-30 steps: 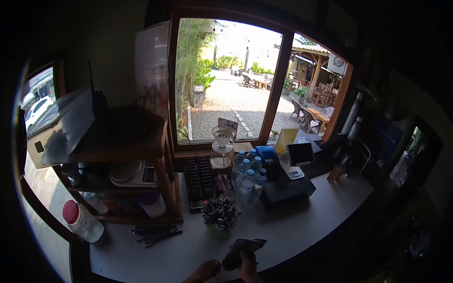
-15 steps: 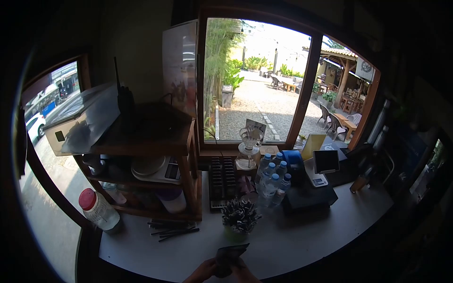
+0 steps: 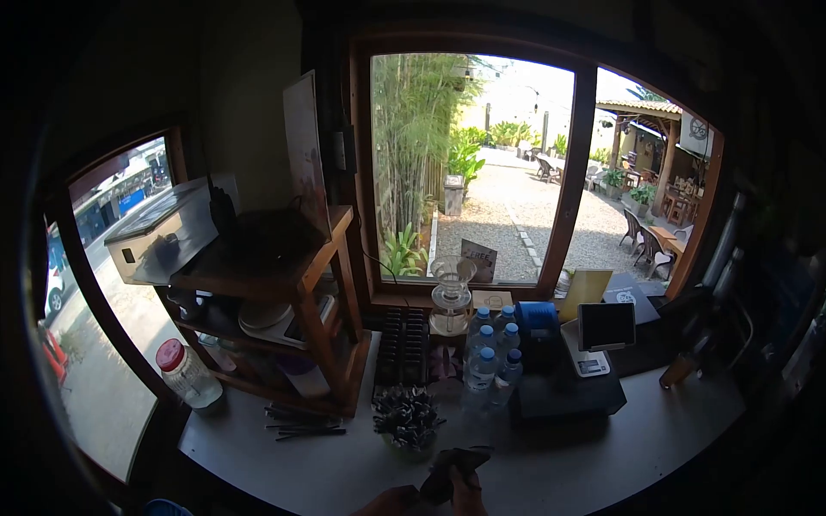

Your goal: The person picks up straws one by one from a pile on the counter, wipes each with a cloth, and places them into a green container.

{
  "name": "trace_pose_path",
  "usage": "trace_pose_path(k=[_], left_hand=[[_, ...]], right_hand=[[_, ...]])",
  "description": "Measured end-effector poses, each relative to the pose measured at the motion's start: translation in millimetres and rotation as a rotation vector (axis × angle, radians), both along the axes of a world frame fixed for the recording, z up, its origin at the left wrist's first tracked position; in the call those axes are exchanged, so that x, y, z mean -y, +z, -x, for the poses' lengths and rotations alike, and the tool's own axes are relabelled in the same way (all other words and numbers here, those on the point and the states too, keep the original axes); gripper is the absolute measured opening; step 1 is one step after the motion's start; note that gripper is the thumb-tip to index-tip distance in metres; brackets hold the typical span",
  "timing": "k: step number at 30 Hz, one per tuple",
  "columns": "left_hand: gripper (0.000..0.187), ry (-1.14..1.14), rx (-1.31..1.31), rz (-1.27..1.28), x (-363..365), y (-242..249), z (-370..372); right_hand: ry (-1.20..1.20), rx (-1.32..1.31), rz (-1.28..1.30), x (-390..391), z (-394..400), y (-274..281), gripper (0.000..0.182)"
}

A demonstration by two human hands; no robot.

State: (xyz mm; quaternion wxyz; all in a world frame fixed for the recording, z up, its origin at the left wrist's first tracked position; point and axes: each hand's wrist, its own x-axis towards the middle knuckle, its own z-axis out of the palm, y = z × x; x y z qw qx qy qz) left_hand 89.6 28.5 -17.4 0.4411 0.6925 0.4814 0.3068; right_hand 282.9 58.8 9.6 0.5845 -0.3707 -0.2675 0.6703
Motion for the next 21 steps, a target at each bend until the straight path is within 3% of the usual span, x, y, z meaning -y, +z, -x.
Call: trace_pose_path(k=[2, 5, 8, 9, 11, 15, 18, 21], left_hand=[[0.024, -0.028, -0.015, 0.023, 3, 34, -15], [0.024, 0.007, 0.08, 0.066, 2, 55, -34], [0.027, 0.06, 0.183, -0.032, 1, 31, -52], [0.029, 0.04, 0.071, 0.018, -2, 28, -55], [0.033, 0.011, -0.161, 0.123, -6, 37, -55], [0.048, 0.255, -0.009, -0.021, 4, 77, -65], [0.043, 0.125, 0.062, -0.38, -3, 59, -69], [0.024, 0.054, 0.038, -0.242, -5, 95, -70]], right_hand=[[0.038, -0.075, -0.023, -16, -23, -14, 0.037], [0.296, 0.397, -0.201, -10, -38, -22, 0.036], [0.271, 0.348, -0.123, -5, -43, -43, 0.036], [0.252, 0.333, -0.12, -6, -50, -35, 0.037], [0.229, 0.29, -0.108, -4, -58, -22, 0.039], [0.35, 0.284, -0.089, 5, -56, -27, 0.039], [0.446, 0.306, -0.085, 12, -47, -35, 0.038], [0.427, 0.274, -0.055, 7, -49, -25, 0.037]])
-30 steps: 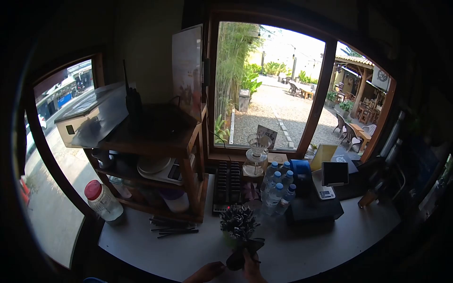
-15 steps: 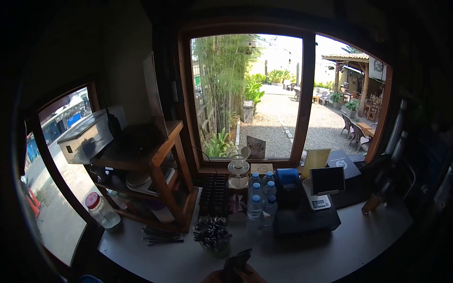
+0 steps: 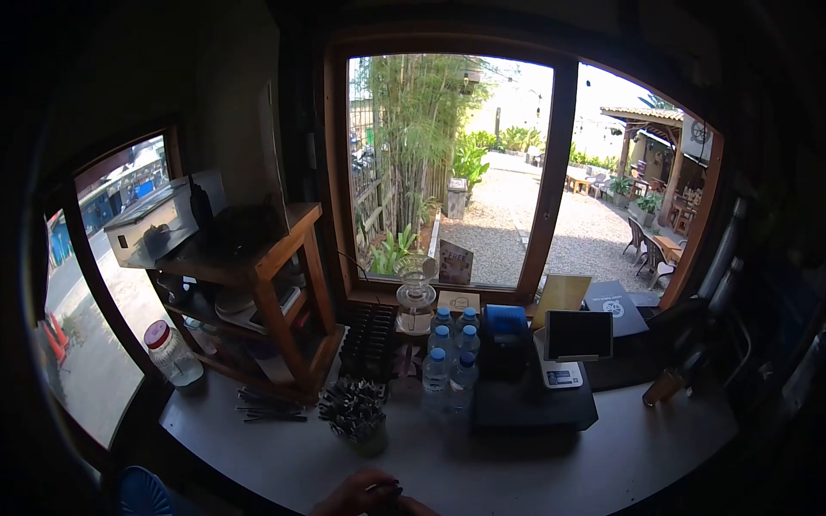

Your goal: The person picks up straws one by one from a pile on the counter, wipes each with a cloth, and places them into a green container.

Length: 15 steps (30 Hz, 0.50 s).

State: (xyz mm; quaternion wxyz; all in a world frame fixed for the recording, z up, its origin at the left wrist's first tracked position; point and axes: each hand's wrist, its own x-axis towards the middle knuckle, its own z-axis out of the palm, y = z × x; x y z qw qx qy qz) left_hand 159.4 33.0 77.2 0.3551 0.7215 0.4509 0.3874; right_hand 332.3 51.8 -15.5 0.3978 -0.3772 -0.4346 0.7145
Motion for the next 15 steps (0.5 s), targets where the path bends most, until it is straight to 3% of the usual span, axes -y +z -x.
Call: trace_pose_path(k=[7, 8, 11, 15], left_hand=[[0.019, -0.094, 0.069, -0.069, -2, 61, 13], [0.021, -0.05, 0.101, 0.15, -4, 62, 15], [0.018, -0.264, -0.01, 0.246, -17, 39, 35], [0.018, -0.148, -0.061, -0.337, -18, 14, 52]], right_hand=[[0.043, 0.019, -0.001, 11, 1, -10, 0.036], [0.051, 0.019, 0.0, 11, 4, -11, 0.035], [0.072, 0.013, 0.009, 10, 19, -6, 0.035], [0.089, 0.018, 0.03, 11, 41, -2, 0.034]])
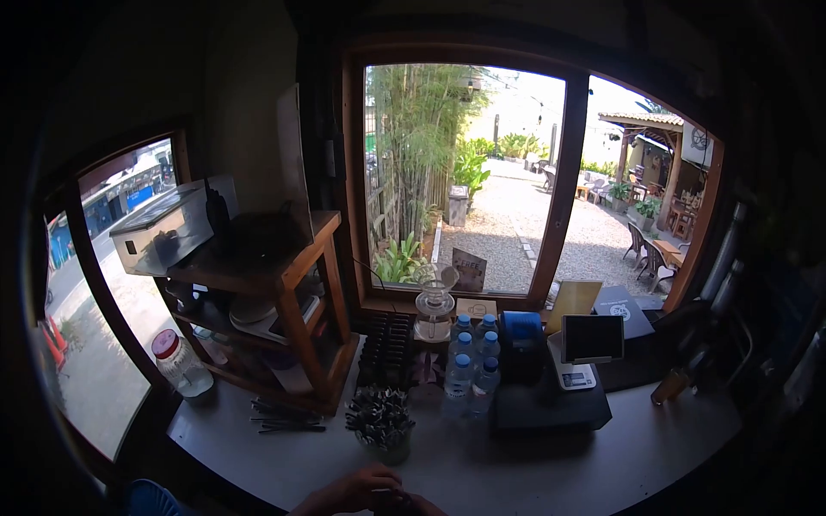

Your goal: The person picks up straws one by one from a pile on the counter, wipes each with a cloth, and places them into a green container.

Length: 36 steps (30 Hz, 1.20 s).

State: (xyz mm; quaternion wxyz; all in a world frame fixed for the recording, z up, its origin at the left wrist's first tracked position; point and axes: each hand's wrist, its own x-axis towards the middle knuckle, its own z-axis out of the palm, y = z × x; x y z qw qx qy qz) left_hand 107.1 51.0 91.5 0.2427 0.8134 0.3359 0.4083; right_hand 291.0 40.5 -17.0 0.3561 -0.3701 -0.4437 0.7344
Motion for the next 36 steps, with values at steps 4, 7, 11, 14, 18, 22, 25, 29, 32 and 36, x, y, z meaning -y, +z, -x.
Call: trace_pose_path(k=[4, 7, 11, 14, 18, 22, 25, 29, 32, 36], left_hand=[[0.018, -0.334, -0.055, 0.078, -7, 87, 37], [0.021, -0.338, 0.173, 0.089, -2, 138, 64], [0.019, -0.202, 0.428, -0.273, -20, 178, 88], [0.024, -0.123, 0.372, -0.264, -59, 167, 88], [0.028, -0.02, 0.086, -0.119, -115, 116, 69], [0.039, -0.17, -0.121, -0.212, -143, 76, 64], [0.052, -0.264, -0.37, -0.331, -146, 67, 72], [0.057, -0.187, -0.297, -0.333, -131, 56, 85], [0.053, -0.153, 0.02, -0.299, -117, 62, 111], [0.023, 0.24, 0.07, -0.199, -106, -1, 166]], right_hand=[[0.081, -0.004, -0.002, 1, 24, 2, 0.033], [0.2, -0.037, -0.024, 0, 39, -3, 0.033], [0.083, 0.177, 0.134, -1, 52, -52, 0.031], [-0.206, 0.443, -0.241, 33, 67, 24, 0.029], [-0.413, 0.569, -0.583, 41, 81, 9, 0.023], [-0.673, 0.29, -0.32, 44, 102, 9, 0.022], [-0.742, 0.57, -0.489, 43, 108, 6, 0.022], [-0.703, 0.809, -0.583, 35, 107, -12, 0.029], [-0.776, 0.767, -0.617, 35, 121, 10, 0.025], [-0.748, 0.633, -0.509, 37, 119, 9, 0.023]])
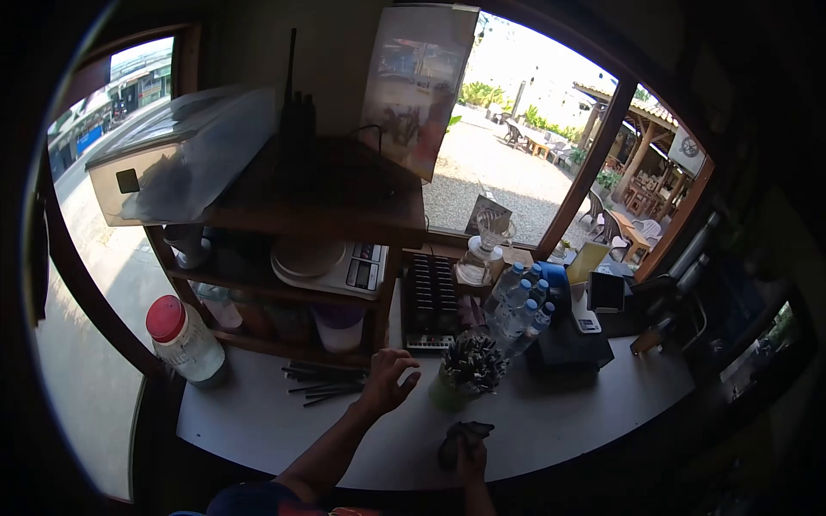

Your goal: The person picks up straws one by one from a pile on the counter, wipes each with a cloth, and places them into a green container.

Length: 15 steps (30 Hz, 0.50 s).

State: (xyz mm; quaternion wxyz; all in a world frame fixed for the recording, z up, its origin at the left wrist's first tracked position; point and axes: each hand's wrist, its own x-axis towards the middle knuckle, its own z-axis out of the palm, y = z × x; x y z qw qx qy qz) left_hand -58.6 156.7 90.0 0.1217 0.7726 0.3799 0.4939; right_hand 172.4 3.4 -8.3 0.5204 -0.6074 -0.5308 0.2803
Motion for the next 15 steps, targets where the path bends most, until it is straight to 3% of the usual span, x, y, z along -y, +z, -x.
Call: trace_pose_path(k=[2, 6, 9, 15], left_hand=[[0.012, 0.198, -0.097, 0.09, 12, -44, 43], [0.015, 0.692, -0.183, 0.384, 61, -93, 98], [0.016, 0.562, -0.201, 0.352, 68, -108, 112], [0.016, 0.595, -0.178, 0.149, 69, -85, 108]], right_hand=[[-0.025, -0.066, 0.007, -1, -7, -22, 0.024], [0.004, -0.183, 0.008, -4, 8, -8, 0.028], [0.002, -0.15, 0.1, -11, 12, -23, 0.029], [0.086, -0.202, 0.1, -17, 36, -26, 0.031]])
